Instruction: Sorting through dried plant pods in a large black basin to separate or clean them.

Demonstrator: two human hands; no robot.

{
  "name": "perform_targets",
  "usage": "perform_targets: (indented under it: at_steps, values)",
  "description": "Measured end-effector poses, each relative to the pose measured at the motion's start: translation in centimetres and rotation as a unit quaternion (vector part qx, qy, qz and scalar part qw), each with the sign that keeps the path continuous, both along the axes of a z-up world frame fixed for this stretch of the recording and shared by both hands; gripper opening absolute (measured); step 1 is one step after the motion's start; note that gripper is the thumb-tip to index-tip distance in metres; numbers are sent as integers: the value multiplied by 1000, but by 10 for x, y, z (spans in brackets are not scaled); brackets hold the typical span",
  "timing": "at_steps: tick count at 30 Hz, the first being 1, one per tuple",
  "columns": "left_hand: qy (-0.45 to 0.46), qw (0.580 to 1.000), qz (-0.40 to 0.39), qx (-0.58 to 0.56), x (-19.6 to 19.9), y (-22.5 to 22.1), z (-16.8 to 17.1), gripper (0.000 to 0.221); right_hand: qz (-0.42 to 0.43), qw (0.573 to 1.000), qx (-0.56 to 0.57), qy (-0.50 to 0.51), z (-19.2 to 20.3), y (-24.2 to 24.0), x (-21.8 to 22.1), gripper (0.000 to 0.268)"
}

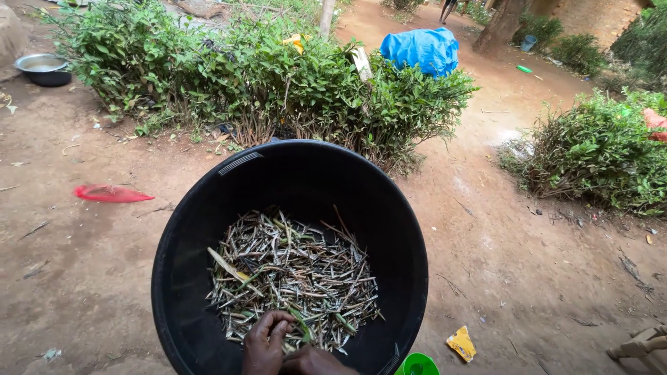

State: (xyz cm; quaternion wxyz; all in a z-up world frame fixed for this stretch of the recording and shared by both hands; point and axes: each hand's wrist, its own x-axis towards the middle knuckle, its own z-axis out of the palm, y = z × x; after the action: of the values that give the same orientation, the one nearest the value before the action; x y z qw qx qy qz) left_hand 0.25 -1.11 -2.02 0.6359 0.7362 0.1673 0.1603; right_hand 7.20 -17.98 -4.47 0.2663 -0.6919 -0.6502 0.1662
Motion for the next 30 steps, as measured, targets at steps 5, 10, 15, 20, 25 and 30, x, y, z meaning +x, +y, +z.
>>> perform_targets:
  at_steps: [5, 10, 15, 20, 25, 30]
  values:
    - [-14, 995, -95, 8, -9, -4, 5, 23, -173, 973, -152, 10, 50, 11, 55, 27]
    - [4, 952, -244, 183, -25, -16, 14, 12, -233, 945, 30, -226, 106, 7, 114, 47]
    - [-23, 854, -391, 342, -32, -18, 24, 7, -316, 912, -49, -258, 114, 32, 81, 8]
    - [-50, 838, -421, 343, -40, -15, 31, 15, -174, 952, -46, -246, 83, 79, 47, 40]
    - [-49, 830, -438, 343, -42, -13, 40, 12, -266, 923, -29, -276, 72, 71, 113, 32]
    - [-60, 836, -429, 338, -42, -12, 36, 9, -376, 842, 19, -387, 82, 50, 134, 38]
